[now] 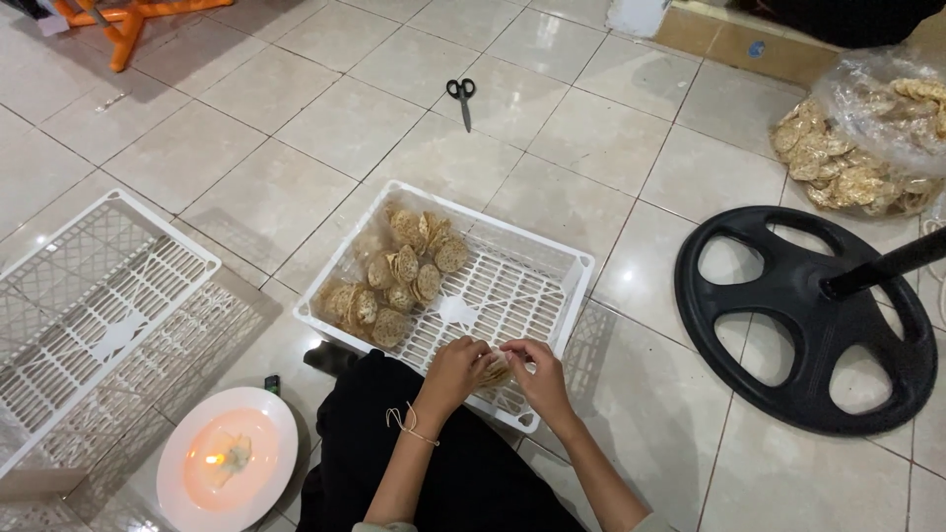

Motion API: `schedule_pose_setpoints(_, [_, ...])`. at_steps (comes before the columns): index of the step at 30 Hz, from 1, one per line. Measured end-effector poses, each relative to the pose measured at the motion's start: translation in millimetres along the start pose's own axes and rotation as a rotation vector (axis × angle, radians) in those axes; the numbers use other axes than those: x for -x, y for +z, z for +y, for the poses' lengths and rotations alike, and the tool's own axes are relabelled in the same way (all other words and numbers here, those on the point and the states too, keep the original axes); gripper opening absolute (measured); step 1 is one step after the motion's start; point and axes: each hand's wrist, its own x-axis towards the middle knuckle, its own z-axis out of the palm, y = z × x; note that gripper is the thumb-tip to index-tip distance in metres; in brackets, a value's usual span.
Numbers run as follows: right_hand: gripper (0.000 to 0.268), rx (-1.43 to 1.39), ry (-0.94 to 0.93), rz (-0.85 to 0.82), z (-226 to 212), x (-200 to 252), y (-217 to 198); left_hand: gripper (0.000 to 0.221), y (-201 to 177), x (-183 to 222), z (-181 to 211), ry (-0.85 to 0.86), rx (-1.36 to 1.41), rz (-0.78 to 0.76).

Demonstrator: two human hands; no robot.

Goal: Manually sealing plastic snack bags using a candle flame and organizing them into plastic crates.

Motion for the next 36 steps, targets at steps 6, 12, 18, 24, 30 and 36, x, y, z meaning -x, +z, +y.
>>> schedule_pose_setpoints(6, [0.013,-0.012,0.032,0.021,0.2,-4.5,-2.3,0.017,-10.5,3.5,9.2,-0.042,0.114,-0.001])
schedule_pose_setpoints(12, [0.013,-0.023,0.049,0.042,1.1,-11.7,-3.6,0.017,-25.1,8.0,17.6,-0.098,0.224,0.035])
schedule_pose_setpoints(18, [0.018,-0.108,0.061,-0.032,-10.5,-14.0,-0.5,0.024,-24.4,9.1,6.8,-0.217,0.426,0.034])
schedule_pose_setpoints(24, [0.022,0.102,-0.128,-0.149,-24.9,-8.9,-3.7,0.028,3.3,6.4,-37.4,-0.288,0.585,0.007])
schedule_pose_setpoints(30, [0.02,0.146,-0.126,-0.189,-12.0,-11.9,0.8,0.028,6.4,6.7,-46.2,-0.328,0.56,-0.051])
schedule_pose_setpoints(36, [0.01,0.218,-0.139,-0.329,-12.7,-12.3,-2.4,0.027,-16.0,14.7,-15.7,-0.299,0.43,-0.137])
